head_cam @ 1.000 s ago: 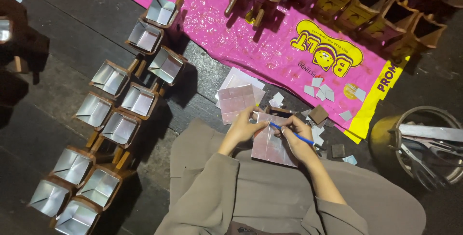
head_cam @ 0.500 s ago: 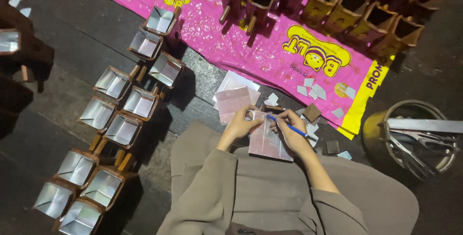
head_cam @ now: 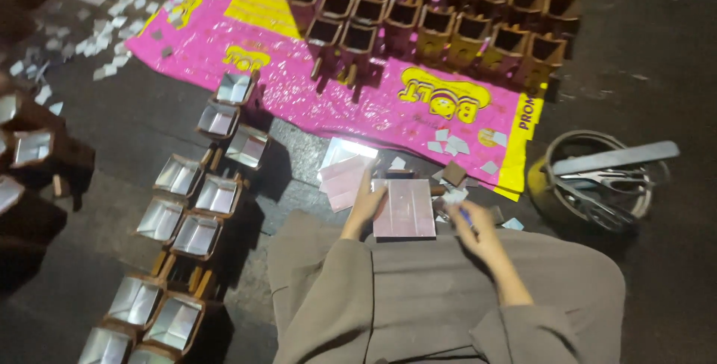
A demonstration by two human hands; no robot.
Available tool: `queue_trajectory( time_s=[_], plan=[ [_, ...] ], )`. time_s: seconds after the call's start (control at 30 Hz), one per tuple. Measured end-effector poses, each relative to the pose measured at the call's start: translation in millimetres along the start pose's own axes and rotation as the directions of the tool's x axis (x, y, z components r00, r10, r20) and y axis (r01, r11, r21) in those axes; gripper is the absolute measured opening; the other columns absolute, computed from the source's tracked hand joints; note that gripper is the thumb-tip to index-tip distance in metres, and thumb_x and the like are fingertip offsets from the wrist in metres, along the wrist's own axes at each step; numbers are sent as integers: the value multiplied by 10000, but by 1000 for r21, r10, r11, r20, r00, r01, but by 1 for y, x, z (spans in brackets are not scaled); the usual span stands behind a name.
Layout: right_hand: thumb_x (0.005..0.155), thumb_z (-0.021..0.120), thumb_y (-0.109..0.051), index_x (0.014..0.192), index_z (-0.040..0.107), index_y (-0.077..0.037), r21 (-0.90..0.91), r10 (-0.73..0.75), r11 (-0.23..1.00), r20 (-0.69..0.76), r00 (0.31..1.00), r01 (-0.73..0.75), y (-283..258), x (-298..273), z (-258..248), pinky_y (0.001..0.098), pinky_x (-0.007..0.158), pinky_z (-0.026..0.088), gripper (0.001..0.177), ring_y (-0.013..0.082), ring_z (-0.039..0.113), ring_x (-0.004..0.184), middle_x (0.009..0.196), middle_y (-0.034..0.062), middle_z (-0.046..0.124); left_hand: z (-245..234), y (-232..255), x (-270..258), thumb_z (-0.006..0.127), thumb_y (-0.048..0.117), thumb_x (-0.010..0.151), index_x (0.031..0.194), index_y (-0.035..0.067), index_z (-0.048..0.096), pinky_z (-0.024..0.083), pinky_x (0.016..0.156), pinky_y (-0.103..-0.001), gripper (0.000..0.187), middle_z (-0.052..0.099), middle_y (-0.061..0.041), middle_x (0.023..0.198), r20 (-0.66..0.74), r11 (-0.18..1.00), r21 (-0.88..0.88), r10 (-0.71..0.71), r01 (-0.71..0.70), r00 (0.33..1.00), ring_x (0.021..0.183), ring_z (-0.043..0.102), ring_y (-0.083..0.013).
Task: Lining the interior of small wooden boxes with reflective paper using scissors and adhesive.
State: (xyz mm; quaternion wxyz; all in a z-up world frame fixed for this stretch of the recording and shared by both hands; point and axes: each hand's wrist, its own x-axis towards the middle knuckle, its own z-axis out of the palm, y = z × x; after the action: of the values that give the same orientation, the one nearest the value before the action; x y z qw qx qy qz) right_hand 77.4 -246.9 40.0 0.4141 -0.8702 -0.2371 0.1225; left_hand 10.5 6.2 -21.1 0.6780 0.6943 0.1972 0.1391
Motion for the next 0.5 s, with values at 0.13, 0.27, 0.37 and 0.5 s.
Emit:
queue_trajectory(
  time_s=[0.13, 0.27, 0.37, 0.5],
  plan=[
    [998, 592, -378, 1030, 768, -105, 97, 24, 995, 131, 991, -37, 29, -37, 30, 434, 867, 564, 326, 345, 761, 932, 925, 177, 792, 7, -33, 1, 544, 118, 856, 1533, 119, 472, 252, 1203, -579, 681, 516, -275, 1459, -8, 999, 11, 42, -42, 999, 1425, 394, -477],
    [970, 645, -163, 1002, 747, -33, 502, 218, 830, 105, 970, -241, 39, -25, 44, 311, 653, 592, 168, 200, 731, 682, 799, 121, 742, 18, -28, -14, 539, 147, 862, 1470, 73, 471, 298, 1179, -597, 615, 537, -290, 1392, -137, 998, 60, 22, -14, 990, 1384, 445, -485],
    [980, 604, -119, 1006, 690, -40, 739, 358, 609, 68, 931, -288, 41, -19, 40, 263, 565, 552, 120, 193, 690, 679, 811, 116, 677, 25, -35, -20, 584, 205, 911, 1437, 39, 458, 324, 1155, -595, 566, 538, -296, 1369, -180, 986, 162, 70, -41, 981, 1354, 470, -493],
    [1013, 545, -141, 925, 621, -153, 903, 538, 417, -149, 830, -108, 48, -14, 31, 219, 577, 438, 117, 134, 570, 679, 795, 18, 546, 25, -39, -29, 699, 279, 938, 1213, 83, 570, 494, 979, -516, 362, 620, -171, 1102, -244, 948, 316, 117, -35, 963, 1137, 633, -408]
  ],
)
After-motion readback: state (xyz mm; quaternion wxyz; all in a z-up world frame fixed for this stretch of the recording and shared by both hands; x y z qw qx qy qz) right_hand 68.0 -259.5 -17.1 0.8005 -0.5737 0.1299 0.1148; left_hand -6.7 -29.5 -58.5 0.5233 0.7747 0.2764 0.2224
